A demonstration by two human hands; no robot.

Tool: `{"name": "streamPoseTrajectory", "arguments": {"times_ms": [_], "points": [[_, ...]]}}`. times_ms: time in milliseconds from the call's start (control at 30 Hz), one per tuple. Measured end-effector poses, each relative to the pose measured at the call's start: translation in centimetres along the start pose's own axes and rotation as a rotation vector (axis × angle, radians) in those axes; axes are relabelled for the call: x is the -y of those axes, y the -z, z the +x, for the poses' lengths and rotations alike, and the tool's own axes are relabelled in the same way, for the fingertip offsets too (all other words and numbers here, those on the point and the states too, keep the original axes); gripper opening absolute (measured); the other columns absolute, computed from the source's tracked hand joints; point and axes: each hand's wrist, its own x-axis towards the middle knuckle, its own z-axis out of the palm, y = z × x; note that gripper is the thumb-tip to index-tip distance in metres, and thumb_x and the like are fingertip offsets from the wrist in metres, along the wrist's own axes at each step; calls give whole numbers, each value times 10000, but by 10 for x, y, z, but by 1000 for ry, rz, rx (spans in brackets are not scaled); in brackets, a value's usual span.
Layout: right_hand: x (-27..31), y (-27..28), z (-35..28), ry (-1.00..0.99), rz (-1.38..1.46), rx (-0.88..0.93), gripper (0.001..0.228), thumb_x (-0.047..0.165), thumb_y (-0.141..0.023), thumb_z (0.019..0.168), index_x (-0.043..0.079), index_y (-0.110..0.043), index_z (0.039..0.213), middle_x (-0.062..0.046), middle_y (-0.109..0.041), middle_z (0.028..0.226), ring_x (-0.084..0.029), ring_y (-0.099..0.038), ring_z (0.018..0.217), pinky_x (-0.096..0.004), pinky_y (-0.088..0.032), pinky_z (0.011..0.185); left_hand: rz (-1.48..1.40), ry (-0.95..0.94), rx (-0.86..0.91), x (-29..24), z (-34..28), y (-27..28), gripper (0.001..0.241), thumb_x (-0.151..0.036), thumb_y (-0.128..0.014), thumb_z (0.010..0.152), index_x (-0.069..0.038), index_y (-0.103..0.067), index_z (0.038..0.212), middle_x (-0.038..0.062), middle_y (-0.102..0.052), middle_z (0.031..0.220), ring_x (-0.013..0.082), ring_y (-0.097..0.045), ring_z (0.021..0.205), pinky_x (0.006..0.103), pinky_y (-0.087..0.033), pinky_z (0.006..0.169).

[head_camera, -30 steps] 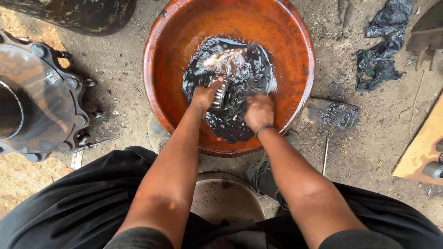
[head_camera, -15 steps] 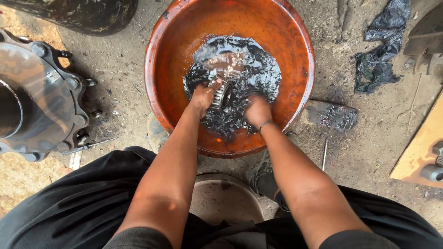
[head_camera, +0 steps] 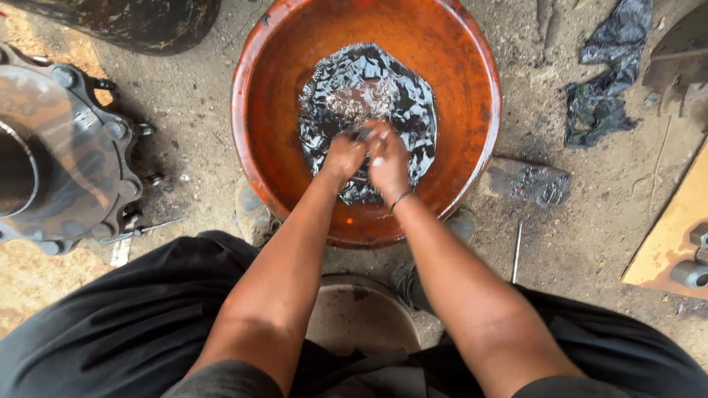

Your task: The person scrubs a metal mechanical part by hand in a basin of dark liquid, then uses a metal rod to scrape residue from the basin. The person places the cleaned part on a nearby cardboard sheet.

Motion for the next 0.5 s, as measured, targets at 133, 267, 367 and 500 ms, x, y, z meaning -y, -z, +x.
{"name": "streamPoseTrajectory", "arguments": {"times_ms": [133, 267, 367, 500], "points": [[-10, 35, 48, -683, 521, -93, 244, 196, -568, 1003, -8, -688, 1059, -147, -697, 874, -318, -651, 803, -474, -539, 731, -404, -102, 192, -43, -32, -10, 346, -227, -674, 953, 75, -710, 1118, 101, -603, 796, 179, -529, 636, 343, -441, 521], [20, 84, 51, -984, 1127, 79, 397, 285, -406, 974, 40, -700, 1080, -162, -761, 959, -315, -718, 878, -489, -612, 764, -653, 61, 250, -103, -64, -13, 302, -240, -702, 902, 38, -696, 1018, 126, -723, 781, 216, -681, 569, 363, -586, 515], [63, 86, 19, -1052, 1402, -5, 537, 335, -278, 952, 45, -697, 1122, -174, -759, 1045, -315, -742, 949, -507, -637, 810, -901, 20, 209, -130, -85, -9, 290, -270, -688, 929, -5, -679, 1045, 113, -722, 811, 227, -700, 615, 377, -614, 581], [88, 63, -6, -1080, 1278, -150, 453, 319, -312, 984, 119, -696, 1118, -102, -755, 1038, -259, -730, 913, -522, -615, 746, -1039, -32, 32, -147, -91, -9, 310, -327, -655, 923, -52, -649, 1066, 97, -716, 818, 216, -704, 619, 384, -639, 602]]}}
